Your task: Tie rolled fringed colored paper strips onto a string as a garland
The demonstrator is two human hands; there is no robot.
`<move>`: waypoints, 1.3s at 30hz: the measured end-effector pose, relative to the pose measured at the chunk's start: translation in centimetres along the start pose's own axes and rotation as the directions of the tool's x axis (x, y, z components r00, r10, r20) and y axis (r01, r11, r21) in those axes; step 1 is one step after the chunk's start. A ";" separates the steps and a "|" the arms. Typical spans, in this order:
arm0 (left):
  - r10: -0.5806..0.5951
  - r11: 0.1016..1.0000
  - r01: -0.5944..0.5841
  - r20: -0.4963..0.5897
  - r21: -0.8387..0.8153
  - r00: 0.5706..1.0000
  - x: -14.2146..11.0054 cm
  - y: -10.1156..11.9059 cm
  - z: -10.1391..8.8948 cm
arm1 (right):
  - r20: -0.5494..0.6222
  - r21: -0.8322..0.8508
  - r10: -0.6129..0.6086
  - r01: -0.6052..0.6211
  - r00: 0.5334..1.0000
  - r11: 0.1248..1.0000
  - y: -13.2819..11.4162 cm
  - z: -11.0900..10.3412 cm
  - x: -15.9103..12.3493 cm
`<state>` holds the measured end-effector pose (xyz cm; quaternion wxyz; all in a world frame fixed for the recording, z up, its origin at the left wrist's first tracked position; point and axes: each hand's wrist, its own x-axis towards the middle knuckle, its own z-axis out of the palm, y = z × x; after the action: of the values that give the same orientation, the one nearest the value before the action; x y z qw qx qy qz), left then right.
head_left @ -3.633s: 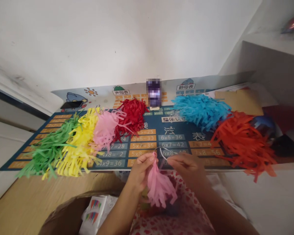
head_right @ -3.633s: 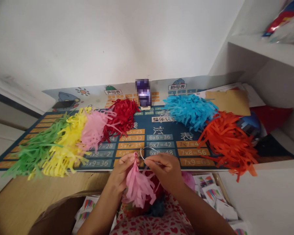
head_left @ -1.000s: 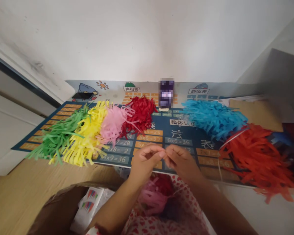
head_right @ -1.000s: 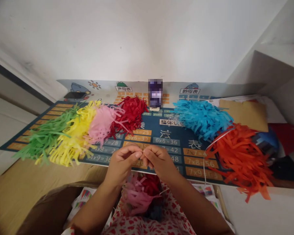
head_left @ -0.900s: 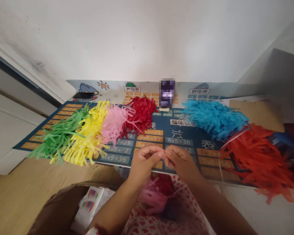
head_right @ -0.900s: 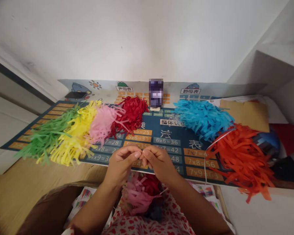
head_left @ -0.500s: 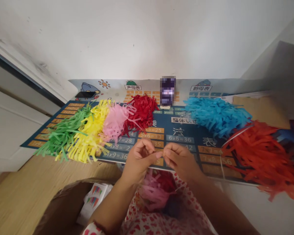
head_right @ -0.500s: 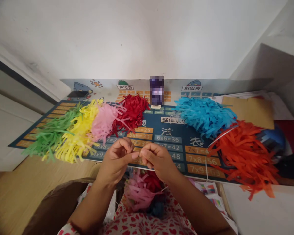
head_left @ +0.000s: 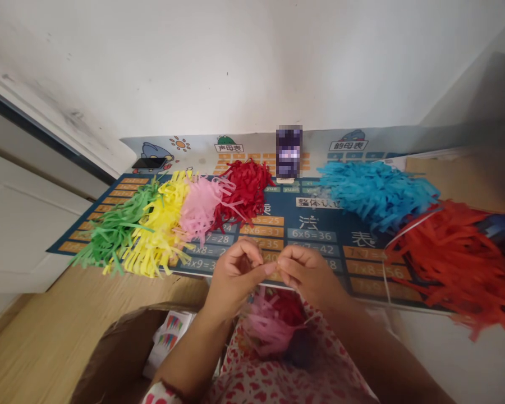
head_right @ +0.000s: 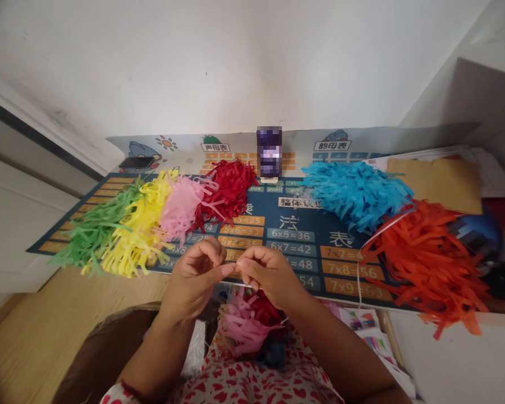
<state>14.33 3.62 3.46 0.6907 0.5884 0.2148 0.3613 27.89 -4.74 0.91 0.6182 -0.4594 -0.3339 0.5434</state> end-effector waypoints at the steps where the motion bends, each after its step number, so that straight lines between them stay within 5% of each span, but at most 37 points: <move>1: -0.001 1.000 0.001 0.001 0.007 1.000 0.0 0.0 -0.1 | 0.001 -0.008 0.001 -0.001 1.000 1.000 -0.1 0.0 0.0; 9: -0.080 0.996 0.075 0.095 0.058 0.992 0.1 0.2 -0.9 | 0.116 -0.025 0.104 -0.102 0.988 0.994 -0.2 -0.6 0.1; 15: -0.073 0.987 0.055 0.113 0.149 0.991 0.2 -0.4 -1.4 | 0.077 -0.077 0.106 -0.101 0.991 0.992 0.2 -0.4 -0.1; 23: -0.074 0.994 0.078 0.059 -0.074 0.996 0.1 -0.4 -0.8 | 0.067 0.200 0.125 -0.136 0.990 0.970 0.9 0.5 -0.2; 27: -0.160 0.984 0.153 0.071 0.094 0.985 -0.2 0.3 -0.7 | -0.022 0.157 0.083 -0.078 0.996 0.985 0.8 0.5 -0.4; 31: -0.056 0.948 0.025 0.088 0.318 0.995 -0.3 1.1 -0.5 | -0.030 0.112 0.065 -0.061 0.997 0.992 0.7 0.5 -0.5; 39: -0.028 0.942 -0.002 0.083 0.335 0.996 -0.4 1.3 -0.7 | -0.036 -0.024 -0.007 0.007 0.999 1.000 1.2 0.3 -0.7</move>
<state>13.20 3.81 4.54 0.5918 0.7107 0.2469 0.2894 27.07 -5.41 -0.01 0.6204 -0.4753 -0.3308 0.5289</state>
